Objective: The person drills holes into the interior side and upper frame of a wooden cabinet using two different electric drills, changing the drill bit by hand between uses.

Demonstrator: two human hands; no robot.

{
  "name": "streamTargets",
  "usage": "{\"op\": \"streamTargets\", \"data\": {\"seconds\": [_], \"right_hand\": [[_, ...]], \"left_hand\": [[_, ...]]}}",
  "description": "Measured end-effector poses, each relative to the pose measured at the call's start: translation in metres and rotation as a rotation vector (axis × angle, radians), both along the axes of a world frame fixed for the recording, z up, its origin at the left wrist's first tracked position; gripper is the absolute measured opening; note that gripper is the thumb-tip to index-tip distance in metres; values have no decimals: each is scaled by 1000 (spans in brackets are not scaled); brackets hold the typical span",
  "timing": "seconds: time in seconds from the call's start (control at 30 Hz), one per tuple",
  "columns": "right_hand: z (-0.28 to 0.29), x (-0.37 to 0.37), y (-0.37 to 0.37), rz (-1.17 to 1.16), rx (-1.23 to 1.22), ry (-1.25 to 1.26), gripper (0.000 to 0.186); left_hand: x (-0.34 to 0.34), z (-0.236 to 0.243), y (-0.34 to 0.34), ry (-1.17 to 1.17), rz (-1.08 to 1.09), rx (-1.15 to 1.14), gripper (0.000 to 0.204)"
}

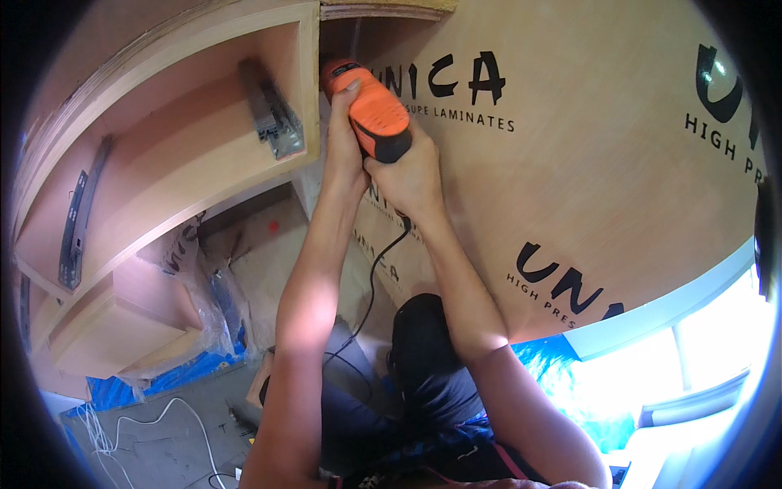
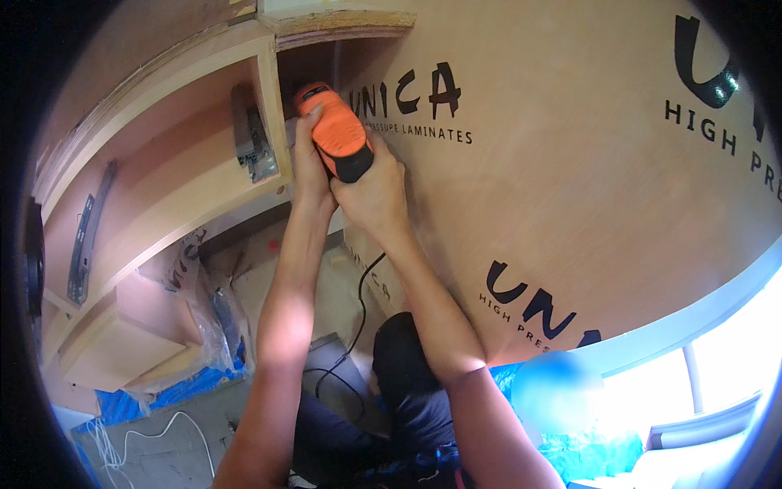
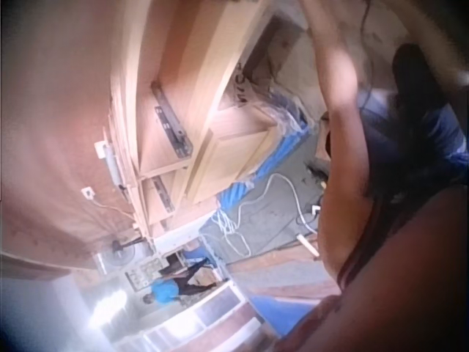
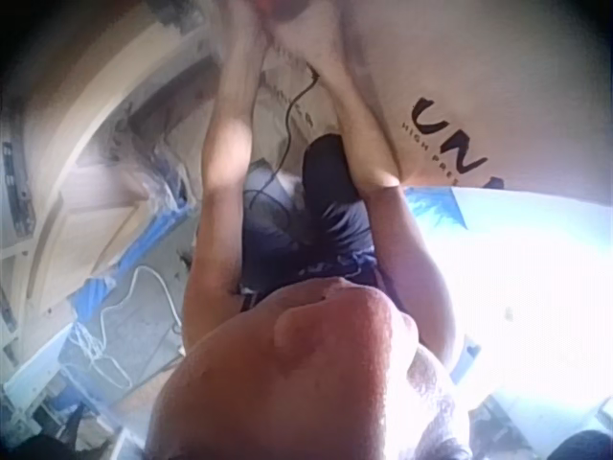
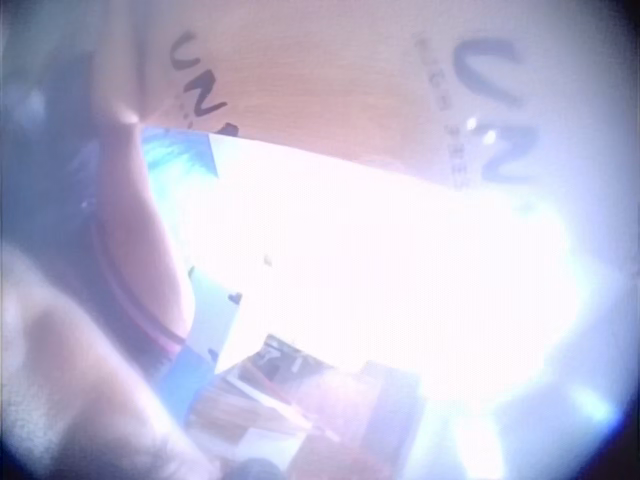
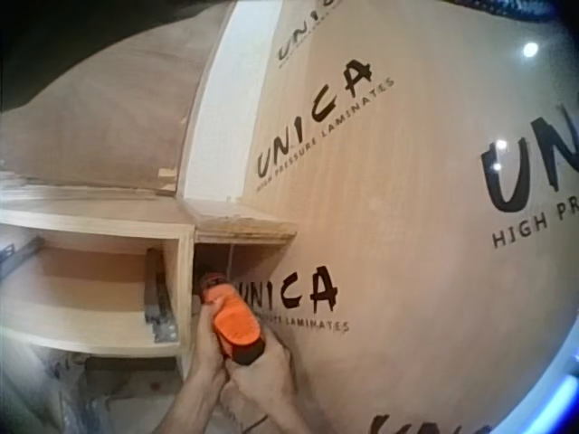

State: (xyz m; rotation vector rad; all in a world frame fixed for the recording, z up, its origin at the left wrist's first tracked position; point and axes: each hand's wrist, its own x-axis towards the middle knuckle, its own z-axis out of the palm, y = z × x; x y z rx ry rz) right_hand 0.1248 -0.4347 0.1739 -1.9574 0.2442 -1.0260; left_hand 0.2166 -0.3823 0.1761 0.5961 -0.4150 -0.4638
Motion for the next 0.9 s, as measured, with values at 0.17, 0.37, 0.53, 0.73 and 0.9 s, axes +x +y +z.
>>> {"op": "streamTargets", "data": {"seconds": [0.17, 0.37, 0.53, 0.73, 0.9], "right_hand": [[1, -1, -3, 13, 8, 9, 66], [1, 0, -7, 7, -8, 23, 68], [7, 2, -13, -25, -21, 64, 71], [4, 4, -13, 3, 23, 61, 76], [-2, -2, -16, -17, -28, 118, 80]], "left_hand": [[-4, 2, 1, -17, 8, -13, 47], [-3, 5, -1, -29, -9, -24, 46], [-8, 13, -7, 65, 36, -55, 46], [-1, 9, -9, 85, 45, 35, 48], [-4, 11, -7, 73, 26, 104, 57]]}}
